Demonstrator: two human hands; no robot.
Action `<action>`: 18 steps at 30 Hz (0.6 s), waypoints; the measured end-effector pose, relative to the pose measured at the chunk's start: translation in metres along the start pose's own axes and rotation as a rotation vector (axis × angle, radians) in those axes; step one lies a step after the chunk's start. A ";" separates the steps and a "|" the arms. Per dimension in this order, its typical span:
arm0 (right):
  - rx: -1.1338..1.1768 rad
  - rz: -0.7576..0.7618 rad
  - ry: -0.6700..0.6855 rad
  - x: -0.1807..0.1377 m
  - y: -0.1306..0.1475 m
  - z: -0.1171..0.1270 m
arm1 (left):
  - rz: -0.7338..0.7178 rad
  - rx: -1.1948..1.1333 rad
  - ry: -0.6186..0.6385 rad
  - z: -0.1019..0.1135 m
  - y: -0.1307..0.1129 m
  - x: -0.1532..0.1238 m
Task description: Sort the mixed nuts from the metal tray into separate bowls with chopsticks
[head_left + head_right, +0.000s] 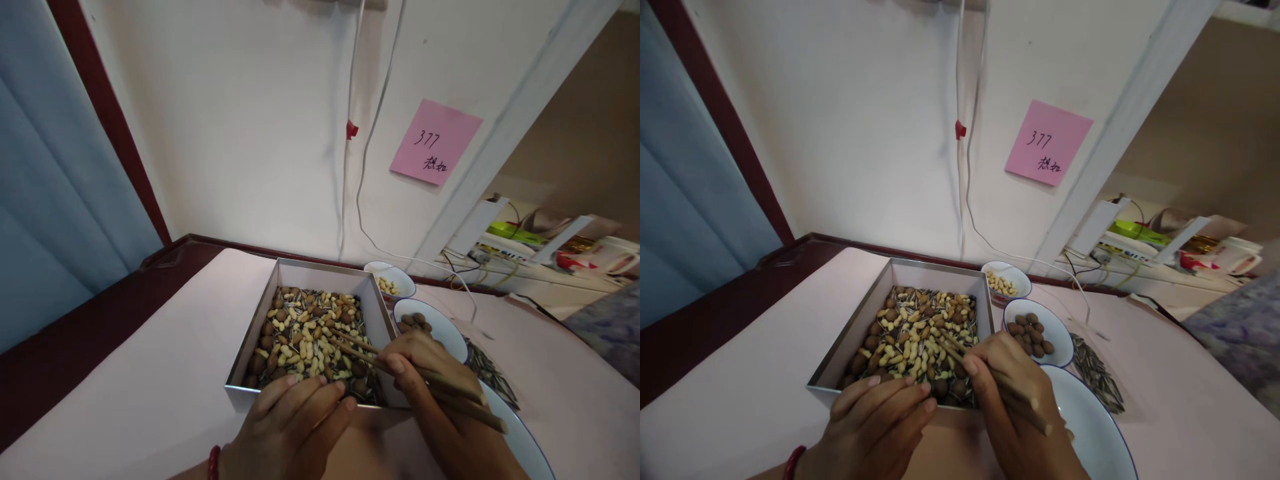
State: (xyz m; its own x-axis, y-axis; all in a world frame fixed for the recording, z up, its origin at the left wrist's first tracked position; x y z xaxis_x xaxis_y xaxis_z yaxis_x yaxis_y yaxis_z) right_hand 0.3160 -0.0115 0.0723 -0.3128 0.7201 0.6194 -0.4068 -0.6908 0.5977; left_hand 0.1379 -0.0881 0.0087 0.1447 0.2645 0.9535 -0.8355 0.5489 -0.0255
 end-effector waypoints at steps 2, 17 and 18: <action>0.005 0.007 0.004 -0.001 -0.002 -0.003 | -0.007 0.006 0.005 0.001 0.000 0.001; 0.026 0.054 -0.140 0.003 0.013 0.009 | 0.018 -0.007 0.089 0.003 0.002 -0.002; 0.025 0.063 -0.172 0.003 0.014 0.017 | 0.022 -0.009 0.085 0.003 0.002 -0.002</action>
State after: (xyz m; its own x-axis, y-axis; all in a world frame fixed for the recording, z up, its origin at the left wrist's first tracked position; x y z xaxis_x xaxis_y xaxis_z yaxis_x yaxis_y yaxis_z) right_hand 0.3235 -0.0198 0.0912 -0.1847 0.6551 0.7327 -0.3687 -0.7372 0.5662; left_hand 0.1344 -0.0905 0.0076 0.1712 0.3431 0.9236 -0.8344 0.5489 -0.0492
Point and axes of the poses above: each hand's wrist, its own x-axis towards the middle knuckle, its own z-axis out of the back of the hand, y = z × x, the point moved 4 cm from there along x, towards the middle knuckle, and after that the axes turned 11 degrees about -y, right-handed, at the moved point
